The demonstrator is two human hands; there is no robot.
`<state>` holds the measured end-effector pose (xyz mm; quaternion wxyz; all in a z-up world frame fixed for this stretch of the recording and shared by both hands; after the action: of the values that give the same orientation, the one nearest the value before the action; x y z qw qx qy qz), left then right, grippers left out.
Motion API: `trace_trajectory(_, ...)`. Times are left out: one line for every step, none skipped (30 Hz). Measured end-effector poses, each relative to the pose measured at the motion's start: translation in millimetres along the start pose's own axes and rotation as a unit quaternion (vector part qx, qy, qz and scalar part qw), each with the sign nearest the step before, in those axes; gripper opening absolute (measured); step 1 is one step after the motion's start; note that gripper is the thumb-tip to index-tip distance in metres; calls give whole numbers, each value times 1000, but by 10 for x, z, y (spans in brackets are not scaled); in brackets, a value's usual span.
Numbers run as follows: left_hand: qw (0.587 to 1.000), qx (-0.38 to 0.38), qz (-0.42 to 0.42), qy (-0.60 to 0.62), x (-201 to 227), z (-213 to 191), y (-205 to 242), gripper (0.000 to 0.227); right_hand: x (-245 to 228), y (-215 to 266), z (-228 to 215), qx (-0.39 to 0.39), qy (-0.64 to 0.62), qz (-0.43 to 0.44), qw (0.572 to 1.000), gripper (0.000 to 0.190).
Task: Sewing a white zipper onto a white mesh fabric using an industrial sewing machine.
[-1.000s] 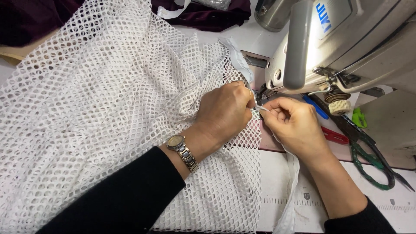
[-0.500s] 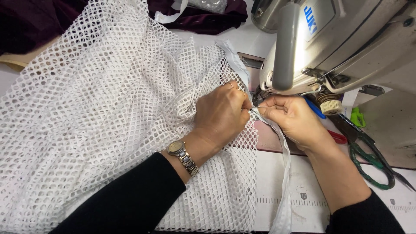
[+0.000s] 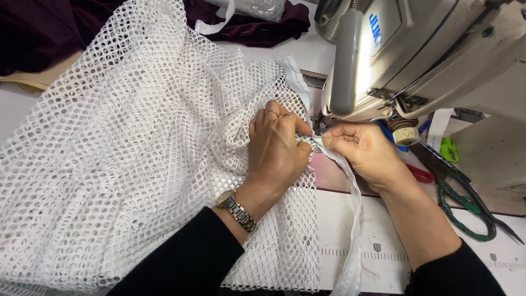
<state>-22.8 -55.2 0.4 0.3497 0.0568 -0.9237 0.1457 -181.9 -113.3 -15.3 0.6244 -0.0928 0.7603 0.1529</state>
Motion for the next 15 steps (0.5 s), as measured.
trace_trajectory(1000,0,-1,0,-6,24,0,16,-20,13,4,-1,0,0,1000,8)
trace_trajectory(1000,-6,-1,-7,-13,56,0,17,-44,24,7,2,9,-3,1000,8)
trace_trajectory(1000,-11,-2,-15,-25,86,1,18,-69,34,13,3,19,-7,1000,9)
trace_trajectory(1000,-11,-3,-15,-20,85,-5,18,-83,44,23,2,20,-6,1000,9)
trace_trajectory(1000,-19,-2,-24,-13,95,-8,18,-99,57,30,5,23,-9,1000,10)
trace_trajectory(999,-28,-1,-34,-7,103,-11,18,-116,71,39,8,27,-11,1000,12)
trace_trajectory(999,-28,-2,-34,-11,112,-17,18,-121,80,48,7,28,-10,1000,12)
trace_trajectory(999,-33,-3,-37,-17,128,-22,18,-119,89,47,14,30,-5,999,14)
trace_trajectory(998,-38,-4,-41,-22,143,-30,19,-119,97,45,22,31,-1,999,17)
trace_trajectory(998,-38,-5,-40,-17,129,-35,19,-106,87,41,21,32,-1,999,17)
trace_trajectory(998,-41,-3,-38,-9,123,-39,17,-90,78,31,22,25,2,999,18)
trace_trajectory(998,-44,-2,-36,-1,117,-43,16,-74,67,21,24,18,4,1000,18)
trace_trajectory(998,-44,-3,-35,2,100,-47,16,-72,65,20,23,19,4,1000,18)
trace_trajectory(998,-50,-2,-33,7,94,-50,16,-68,63,16,24,16,5,1000,19)
trace_trajectory(998,-57,-1,-31,9,91,-48,17,-60,63,13,26,13,6,1000,20)
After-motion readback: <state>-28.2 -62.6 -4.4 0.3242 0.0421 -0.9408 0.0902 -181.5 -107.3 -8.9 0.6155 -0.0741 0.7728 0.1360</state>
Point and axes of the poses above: each hand's wrist, its own y-axis away from the middle knuckle, its own z-axis out of the palm, x = y × z, the point moved 7 cm from there along -y, towards the middle knuckle, and after that the axes turned 9 degrees about -y, right-handed, at the moved point
